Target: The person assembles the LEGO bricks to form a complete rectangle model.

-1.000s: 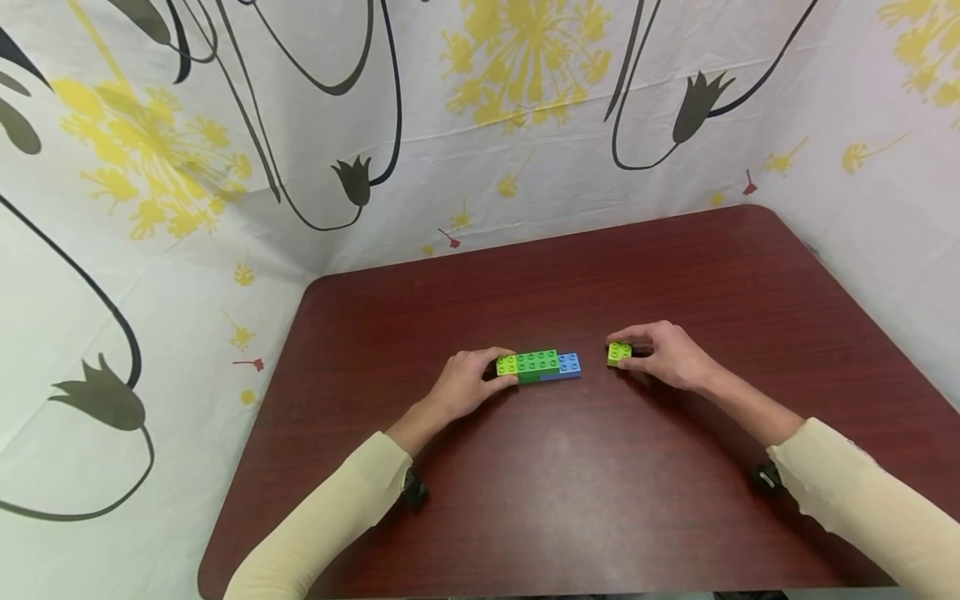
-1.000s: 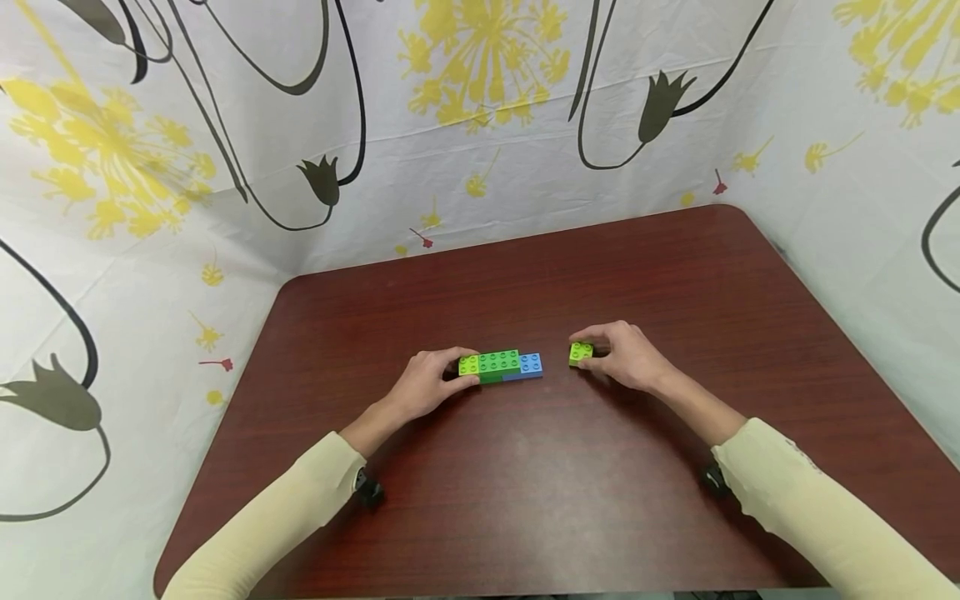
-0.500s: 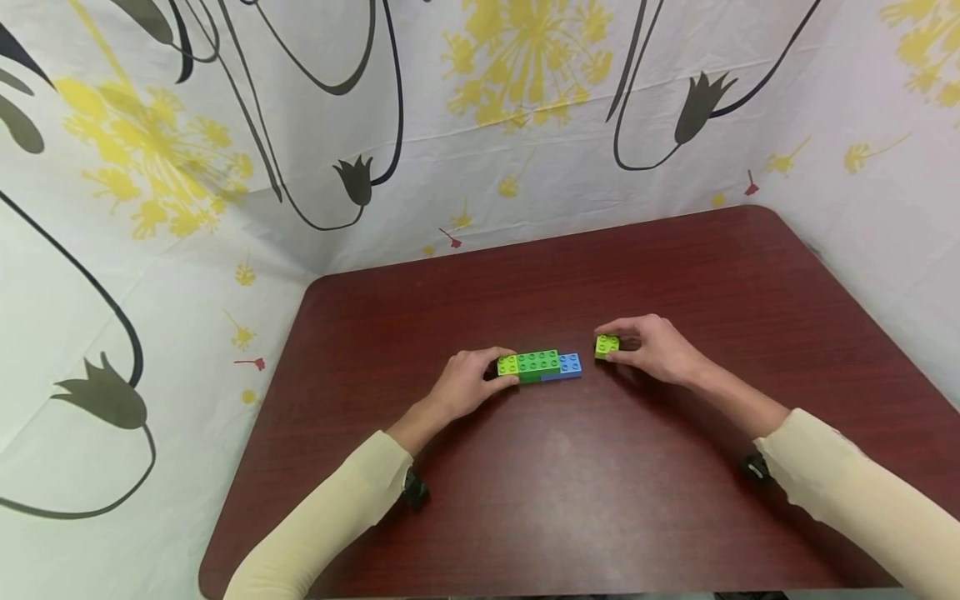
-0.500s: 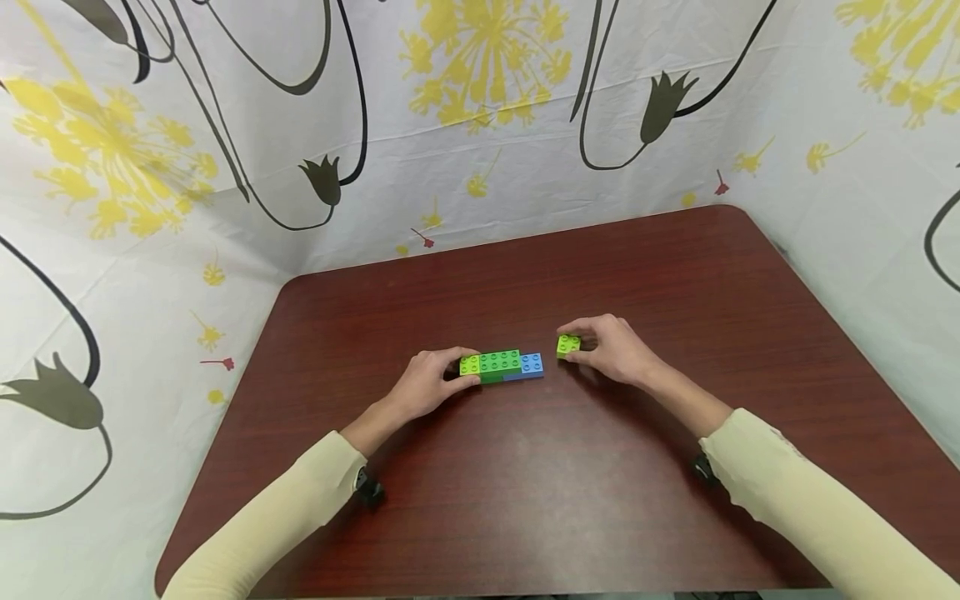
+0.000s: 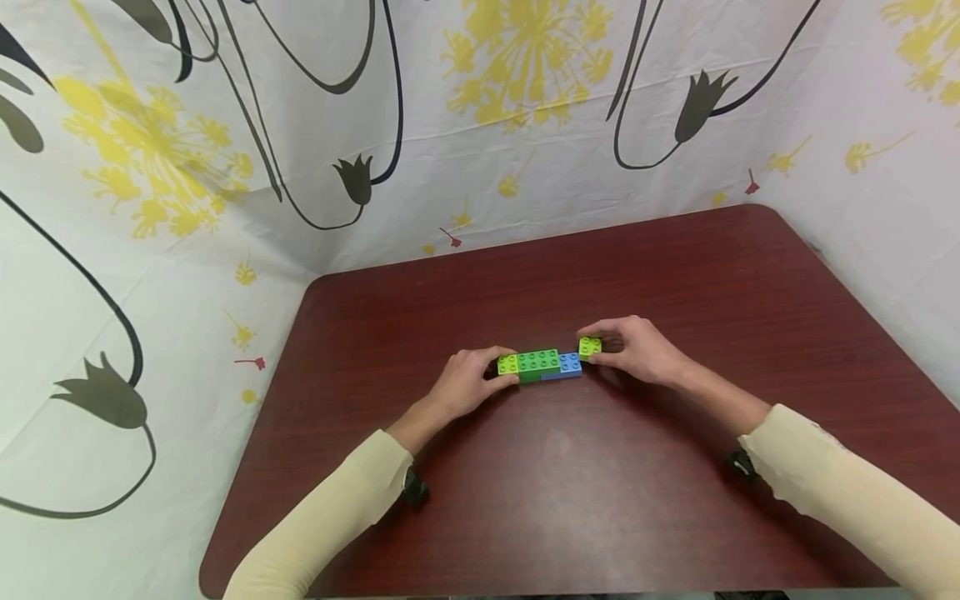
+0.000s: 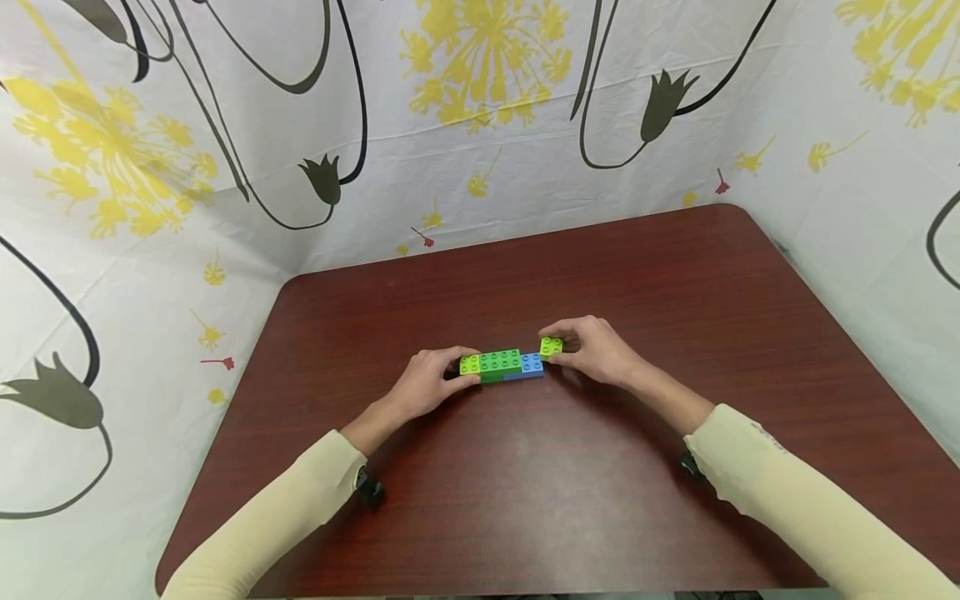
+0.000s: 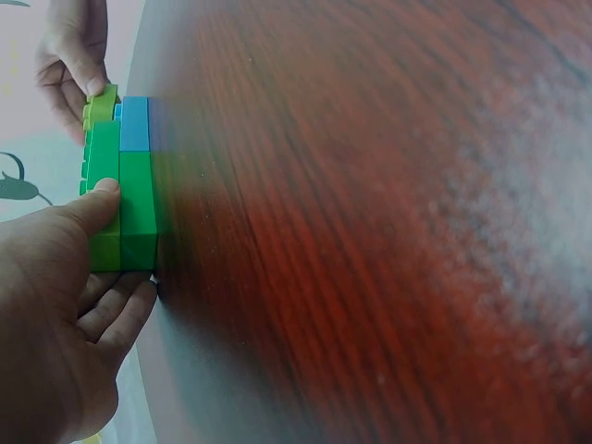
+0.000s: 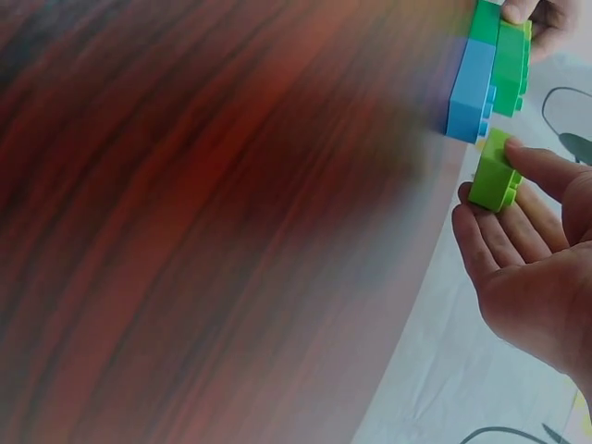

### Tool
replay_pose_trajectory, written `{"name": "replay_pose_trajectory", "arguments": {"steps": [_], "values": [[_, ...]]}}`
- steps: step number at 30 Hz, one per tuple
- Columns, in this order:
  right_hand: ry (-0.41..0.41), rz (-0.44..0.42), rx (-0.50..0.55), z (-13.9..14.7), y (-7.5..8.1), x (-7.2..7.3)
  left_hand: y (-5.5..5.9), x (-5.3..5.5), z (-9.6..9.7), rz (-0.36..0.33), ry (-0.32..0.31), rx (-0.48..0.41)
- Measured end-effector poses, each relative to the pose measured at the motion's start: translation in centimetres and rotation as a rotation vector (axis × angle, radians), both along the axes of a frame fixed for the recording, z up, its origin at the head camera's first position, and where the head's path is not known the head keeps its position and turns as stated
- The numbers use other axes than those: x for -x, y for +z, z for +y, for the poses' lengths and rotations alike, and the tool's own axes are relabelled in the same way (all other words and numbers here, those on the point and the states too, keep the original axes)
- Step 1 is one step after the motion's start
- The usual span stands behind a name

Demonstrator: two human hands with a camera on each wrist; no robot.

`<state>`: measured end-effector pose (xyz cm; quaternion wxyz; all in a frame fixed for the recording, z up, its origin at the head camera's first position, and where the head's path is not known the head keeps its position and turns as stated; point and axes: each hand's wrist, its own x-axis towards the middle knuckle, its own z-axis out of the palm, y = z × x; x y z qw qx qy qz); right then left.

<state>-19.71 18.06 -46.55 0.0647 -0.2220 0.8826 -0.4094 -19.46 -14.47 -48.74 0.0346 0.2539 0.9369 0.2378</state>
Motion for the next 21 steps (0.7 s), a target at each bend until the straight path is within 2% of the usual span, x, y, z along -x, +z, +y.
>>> {"name": "replay_pose_trajectory", "arguments": {"steps": [9,21], "values": [[0.026,0.012,0.011,-0.9,-0.1,0.0,0.0,0.0,0.0,-0.001,-0.003,-0.001],[0.056,-0.025,0.039,-1.8,-0.4,0.1,0.1,0.0,0.1,-0.004,0.006,0.006]]}}
